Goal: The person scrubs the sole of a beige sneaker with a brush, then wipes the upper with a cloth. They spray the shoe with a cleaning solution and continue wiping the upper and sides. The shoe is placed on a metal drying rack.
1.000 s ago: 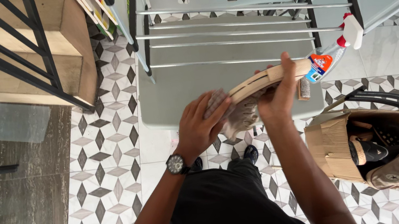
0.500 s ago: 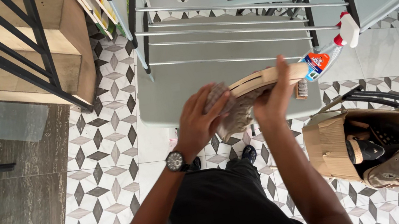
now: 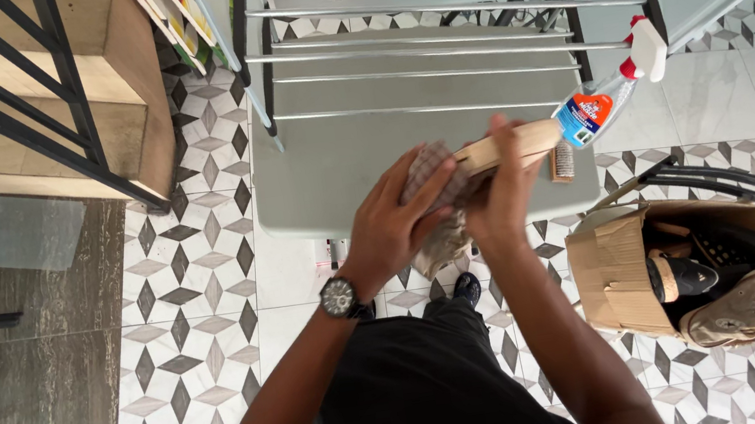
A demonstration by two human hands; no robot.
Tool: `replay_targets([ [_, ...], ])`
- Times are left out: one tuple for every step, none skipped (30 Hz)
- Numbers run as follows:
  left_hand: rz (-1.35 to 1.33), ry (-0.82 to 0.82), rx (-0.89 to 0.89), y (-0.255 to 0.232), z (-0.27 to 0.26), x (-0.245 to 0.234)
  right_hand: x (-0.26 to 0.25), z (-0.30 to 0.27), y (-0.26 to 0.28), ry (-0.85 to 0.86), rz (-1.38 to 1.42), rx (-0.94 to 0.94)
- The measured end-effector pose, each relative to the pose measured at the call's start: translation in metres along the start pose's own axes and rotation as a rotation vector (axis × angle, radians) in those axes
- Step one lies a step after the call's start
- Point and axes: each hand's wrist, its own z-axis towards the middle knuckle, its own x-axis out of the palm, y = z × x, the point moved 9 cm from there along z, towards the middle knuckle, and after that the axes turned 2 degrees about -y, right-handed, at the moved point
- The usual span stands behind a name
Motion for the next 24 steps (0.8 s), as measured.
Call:
replay_targets([
  [-0.023,-0.001,-0.004,-0.002,0.003,-0.001,0.003,-0.002,-0.004,0.030,0.013,0.008],
  [-0.046,-0.001,-0.008,-0.003,0.006,-0.003,0.003,-0.002,-0.003,0.043,-0.004,0.019],
  [-0.068,-0.005,-0.009,-0.004,0.009,-0.003,0.003,0.001,-0.001,0.059,-0.019,0.026],
  [-0.072,0.011,-0.010,-0.004,0.009,-0.004,0.003,0.004,0.001,0.076,-0.035,0.033],
  [-0.075,0.026,-0.014,-0.003,0.007,-0.006,-0.002,0.009,0.004,0.038,-0.032,0.048],
  [-0.077,0.041,-0.017,-0.003,0.004,-0.007,-0.006,0.014,0.009,0.000,-0.030,0.062],
  [-0.060,0.042,-0.011,-0.004,0.003,-0.008,-0.009,0.018,0.011,-0.037,-0.025,0.075],
  [-0.042,0.043,-0.004,-0.005,0.003,-0.008,-0.009,0.020,0.010,-0.047,-0.007,0.088],
  [-0.028,0.044,-0.001,-0.006,0.002,-0.008,-0.010,0.020,0.010,-0.059,0.007,0.102],
  [-0.008,0.035,0.008,-0.007,0.002,-0.008,-0.011,0.019,0.009,-0.072,0.021,0.116],
  [0.013,0.024,0.014,-0.009,0.004,-0.006,-0.009,0.017,0.008,-0.060,0.022,0.114],
  [0.034,0.012,0.021,-0.011,0.007,-0.004,-0.008,0.011,0.006,-0.048,0.023,0.112],
  [0.013,0.030,-0.012,-0.007,0.012,-0.001,-0.005,0.008,0.003,-0.033,0.027,0.109],
  [-0.008,0.048,-0.045,-0.002,0.017,0.003,0.000,0.006,0.001,0.007,0.015,0.084],
  [-0.033,0.070,-0.081,0.001,0.018,0.007,0.002,0.002,-0.001,0.040,0.001,0.061],
  [-0.039,0.107,-0.106,0.002,0.018,0.012,0.002,0.001,-0.003,0.074,-0.013,0.038],
  [-0.044,0.142,-0.128,0.004,0.020,0.018,-0.002,0.007,-0.006,0.060,-0.006,0.079],
  [-0.049,0.178,-0.149,0.006,0.020,0.022,-0.006,0.017,-0.007,0.046,0.001,0.120],
  [-0.051,0.143,-0.102,0.001,0.019,0.016,-0.010,0.024,-0.009,0.035,0.007,0.162],
  [-0.053,0.108,-0.056,-0.005,0.013,0.007,-0.012,0.027,-0.009,0.052,0.034,0.178],
  [-0.058,0.075,-0.007,-0.011,0.010,0.000,-0.014,0.029,-0.007,0.067,0.062,0.191],
  [-0.033,0.065,-0.009,-0.011,0.010,-0.002,-0.013,0.030,-0.006,0.082,0.090,0.204],
  [-0.009,0.058,-0.013,-0.011,0.010,-0.002,-0.016,0.029,-0.003,0.042,0.043,0.155],
  [0.015,0.050,-0.018,-0.011,0.010,-0.003,-0.017,0.025,-0.003,0.003,-0.004,0.106],
])
